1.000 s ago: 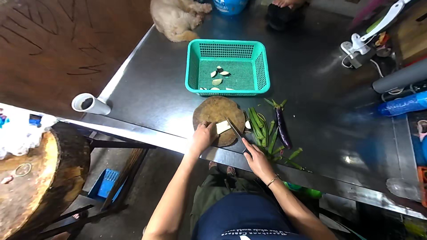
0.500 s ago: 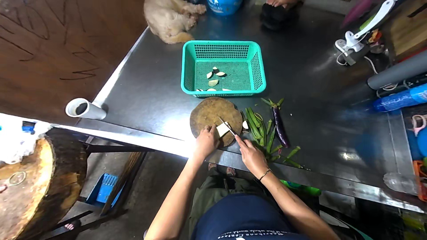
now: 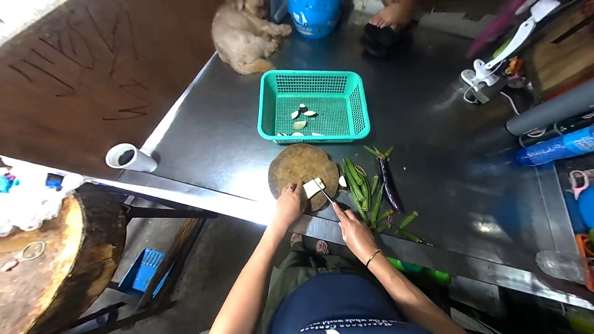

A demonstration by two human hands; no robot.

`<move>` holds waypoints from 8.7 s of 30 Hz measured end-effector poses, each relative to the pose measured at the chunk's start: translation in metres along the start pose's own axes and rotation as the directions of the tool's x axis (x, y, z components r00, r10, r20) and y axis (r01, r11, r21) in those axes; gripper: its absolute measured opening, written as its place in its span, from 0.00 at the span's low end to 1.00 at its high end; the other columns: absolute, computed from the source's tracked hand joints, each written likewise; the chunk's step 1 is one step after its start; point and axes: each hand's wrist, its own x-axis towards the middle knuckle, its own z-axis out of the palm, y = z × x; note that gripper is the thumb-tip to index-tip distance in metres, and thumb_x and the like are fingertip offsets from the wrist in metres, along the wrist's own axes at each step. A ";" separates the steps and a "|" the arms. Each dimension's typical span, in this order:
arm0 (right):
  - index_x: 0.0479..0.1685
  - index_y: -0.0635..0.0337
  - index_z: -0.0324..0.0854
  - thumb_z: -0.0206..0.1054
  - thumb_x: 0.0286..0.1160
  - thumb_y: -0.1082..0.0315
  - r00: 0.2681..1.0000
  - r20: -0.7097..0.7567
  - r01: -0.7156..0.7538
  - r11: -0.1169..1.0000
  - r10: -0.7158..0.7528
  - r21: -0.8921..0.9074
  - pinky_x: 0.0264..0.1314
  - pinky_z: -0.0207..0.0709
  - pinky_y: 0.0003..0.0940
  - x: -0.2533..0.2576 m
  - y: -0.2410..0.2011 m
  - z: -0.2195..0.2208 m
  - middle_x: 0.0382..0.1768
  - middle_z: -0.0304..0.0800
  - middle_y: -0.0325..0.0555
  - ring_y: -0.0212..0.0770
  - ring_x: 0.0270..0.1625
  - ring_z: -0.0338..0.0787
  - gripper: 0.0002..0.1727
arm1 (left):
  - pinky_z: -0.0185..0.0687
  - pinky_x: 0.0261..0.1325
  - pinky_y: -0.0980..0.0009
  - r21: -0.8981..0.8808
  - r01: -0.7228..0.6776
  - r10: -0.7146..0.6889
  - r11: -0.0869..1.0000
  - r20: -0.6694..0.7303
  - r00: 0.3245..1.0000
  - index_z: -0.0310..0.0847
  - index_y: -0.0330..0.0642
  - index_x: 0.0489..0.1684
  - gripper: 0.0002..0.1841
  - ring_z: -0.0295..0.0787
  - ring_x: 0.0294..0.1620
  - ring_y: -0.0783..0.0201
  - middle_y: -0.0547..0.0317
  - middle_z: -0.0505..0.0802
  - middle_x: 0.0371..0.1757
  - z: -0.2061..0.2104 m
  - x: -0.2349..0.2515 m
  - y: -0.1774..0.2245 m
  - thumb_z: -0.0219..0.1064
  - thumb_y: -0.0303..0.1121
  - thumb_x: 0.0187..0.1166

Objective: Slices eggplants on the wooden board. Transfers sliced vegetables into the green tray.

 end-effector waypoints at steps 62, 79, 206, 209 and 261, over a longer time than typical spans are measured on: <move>0.95 0.38 0.58 0.56 0.88 0.68 0.993 -0.072 0.087 0.996 -0.088 -0.026 0.54 0.88 0.50 -0.003 -0.001 0.004 0.70 0.84 0.55 0.55 0.51 0.94 0.34 | 0.76 0.64 0.35 0.092 -0.021 0.041 0.996 -0.214 0.976 0.85 0.56 0.70 0.20 0.78 0.72 0.34 0.38 0.84 0.70 -0.027 0.000 0.009 0.62 0.25 0.82; 0.95 0.36 0.57 0.53 0.88 0.69 0.988 -0.078 0.124 0.986 -0.133 -0.107 0.54 0.87 0.49 0.006 -0.024 -0.006 0.71 0.83 0.55 0.55 0.53 0.94 0.35 | 0.78 0.67 0.37 -0.015 -0.164 0.148 0.986 -0.349 0.925 0.87 0.40 0.58 0.12 0.83 0.67 0.35 0.37 0.88 0.62 -0.008 -0.004 0.001 0.64 0.24 0.81; 0.97 0.32 0.49 0.49 0.91 0.66 0.978 0.127 0.178 0.978 -0.163 -0.111 0.57 0.86 0.50 0.028 -0.090 -0.017 0.76 0.79 0.53 0.55 0.54 0.93 0.35 | 0.84 0.58 0.51 -0.559 -0.012 -0.282 0.829 -0.436 0.855 0.88 0.34 0.38 0.05 0.89 0.52 0.48 0.42 0.90 0.51 -0.002 -0.024 -0.036 0.72 0.28 0.77; 0.97 0.32 0.50 0.52 0.89 0.67 0.981 0.097 0.181 0.976 -0.170 -0.118 0.54 0.87 0.51 0.020 -0.074 0.001 0.76 0.79 0.54 0.56 0.50 0.94 0.37 | 0.84 0.58 0.52 -0.566 0.016 -0.318 0.824 -0.440 0.840 0.89 0.34 0.36 0.05 0.89 0.51 0.49 0.43 0.91 0.48 0.004 -0.021 -0.035 0.72 0.27 0.76; 0.91 0.46 0.66 0.61 0.85 0.70 0.985 -0.151 0.151 0.809 -0.078 0.568 0.40 0.89 0.32 -0.027 0.028 -0.013 0.77 0.81 0.46 0.35 0.38 0.92 0.32 | 0.87 0.42 0.63 -0.616 -0.144 -0.061 0.775 -0.299 0.952 0.81 0.36 0.46 0.14 0.89 0.36 0.62 0.53 0.90 0.38 0.011 -0.029 -0.048 0.75 0.34 0.68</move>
